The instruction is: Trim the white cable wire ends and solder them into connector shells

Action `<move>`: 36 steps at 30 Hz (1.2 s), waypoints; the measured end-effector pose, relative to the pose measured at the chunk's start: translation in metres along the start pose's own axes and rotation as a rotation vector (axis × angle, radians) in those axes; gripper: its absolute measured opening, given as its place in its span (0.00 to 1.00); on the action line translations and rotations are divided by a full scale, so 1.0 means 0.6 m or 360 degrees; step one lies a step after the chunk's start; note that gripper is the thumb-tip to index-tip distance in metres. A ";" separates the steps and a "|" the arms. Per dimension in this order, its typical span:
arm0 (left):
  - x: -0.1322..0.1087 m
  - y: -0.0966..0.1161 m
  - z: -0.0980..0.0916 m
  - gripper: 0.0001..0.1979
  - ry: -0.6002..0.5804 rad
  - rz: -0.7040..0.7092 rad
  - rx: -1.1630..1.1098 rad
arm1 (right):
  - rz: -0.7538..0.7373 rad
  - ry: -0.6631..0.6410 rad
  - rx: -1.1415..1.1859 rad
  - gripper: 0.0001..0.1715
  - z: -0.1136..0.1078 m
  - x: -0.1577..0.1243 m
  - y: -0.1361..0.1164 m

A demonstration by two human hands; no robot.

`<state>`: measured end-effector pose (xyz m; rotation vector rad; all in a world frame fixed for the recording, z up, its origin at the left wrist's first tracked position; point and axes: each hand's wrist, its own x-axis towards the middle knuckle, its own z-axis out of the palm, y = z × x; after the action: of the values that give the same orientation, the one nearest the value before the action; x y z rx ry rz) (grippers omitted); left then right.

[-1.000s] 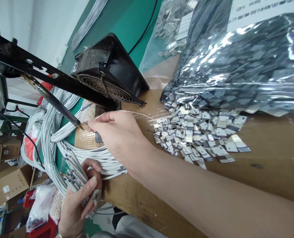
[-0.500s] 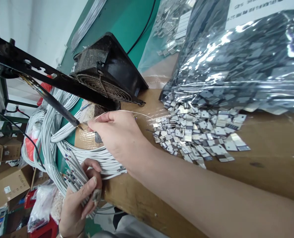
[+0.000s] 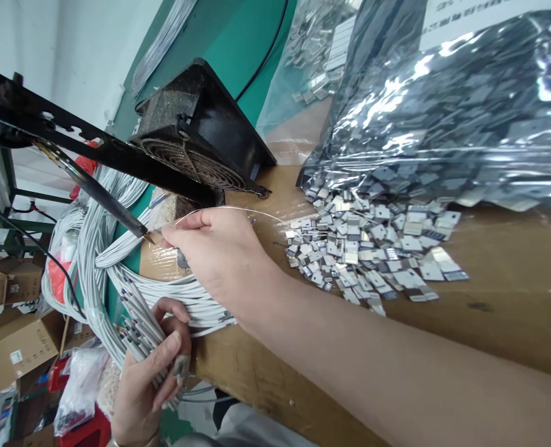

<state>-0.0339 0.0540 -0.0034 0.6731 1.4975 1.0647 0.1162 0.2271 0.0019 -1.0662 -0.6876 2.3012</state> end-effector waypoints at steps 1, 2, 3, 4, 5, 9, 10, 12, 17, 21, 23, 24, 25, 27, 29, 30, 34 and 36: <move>-0.001 0.001 0.001 0.08 0.0009 -0.0008 0.0006 | -0.0008 -0.0001 -0.0001 0.09 0.000 0.000 0.000; -0.002 0.001 0.001 0.08 0.0008 -0.0011 0.0010 | -0.0014 -0.0003 -0.0005 0.09 0.000 0.000 0.001; -0.002 0.002 0.002 0.07 0.0003 -0.0012 0.0011 | -0.0015 -0.0008 -0.0010 0.09 0.000 0.001 0.001; -0.003 0.001 0.002 0.07 -0.0003 -0.0010 0.0011 | -0.0014 -0.0013 -0.0013 0.09 0.000 0.001 0.001; -0.003 0.001 0.001 0.08 -0.0009 -0.0007 0.0009 | -0.0013 -0.0018 -0.0016 0.09 0.000 0.001 0.001; -0.003 -0.002 -0.002 0.07 -0.0024 0.0010 -0.0004 | -0.0023 -0.0030 -0.0020 0.09 -0.001 0.001 0.001; -0.003 -0.002 -0.003 0.07 -0.0032 0.0015 -0.0003 | -0.0022 -0.0030 -0.0024 0.09 0.000 0.001 0.001; -0.003 -0.002 -0.003 0.07 -0.0033 0.0017 0.0001 | -0.0010 -0.0030 -0.0027 0.09 0.000 0.001 0.001; -0.002 -0.002 -0.001 0.07 -0.0013 0.0012 0.0009 | 0.0002 -0.0034 -0.0018 0.10 0.000 0.001 0.000; -0.003 -0.001 0.000 0.07 -0.0007 0.0017 0.0020 | -0.0007 -0.0043 -0.0005 0.10 -0.002 -0.001 0.000; -0.002 -0.001 0.000 0.08 -0.0008 0.0018 0.0012 | -0.0011 -0.0037 0.0005 0.10 -0.001 0.000 -0.001; -0.002 -0.001 -0.001 0.08 -0.0006 0.0017 0.0010 | -0.0010 -0.0032 0.0008 0.10 -0.001 0.000 -0.001; -0.001 -0.001 -0.001 0.08 -0.0005 0.0019 0.0008 | -0.0010 -0.0030 0.0011 0.10 -0.001 0.000 -0.001; -0.001 -0.001 0.000 0.08 -0.0007 0.0027 0.0004 | -0.0016 -0.0031 0.0014 0.11 0.000 0.001 -0.001; -0.001 -0.002 0.000 0.07 -0.0017 0.0035 0.0000 | -0.0022 -0.0041 0.0016 0.10 -0.001 0.001 0.000; -0.001 -0.002 0.001 0.07 -0.0019 0.0036 -0.0001 | -0.0019 -0.0044 0.0018 0.10 -0.001 0.001 0.000; -0.002 -0.001 0.002 0.07 -0.0004 0.0033 0.0004 | -0.0015 -0.0038 0.0014 0.09 -0.001 0.000 0.001; -0.002 -0.001 0.002 0.08 -0.0003 0.0028 0.0007 | -0.0015 -0.0038 0.0003 0.09 -0.001 0.000 0.001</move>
<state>-0.0324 0.0530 -0.0030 0.6917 1.4949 1.0743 0.1163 0.2267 0.0011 -1.0341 -0.6984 2.3093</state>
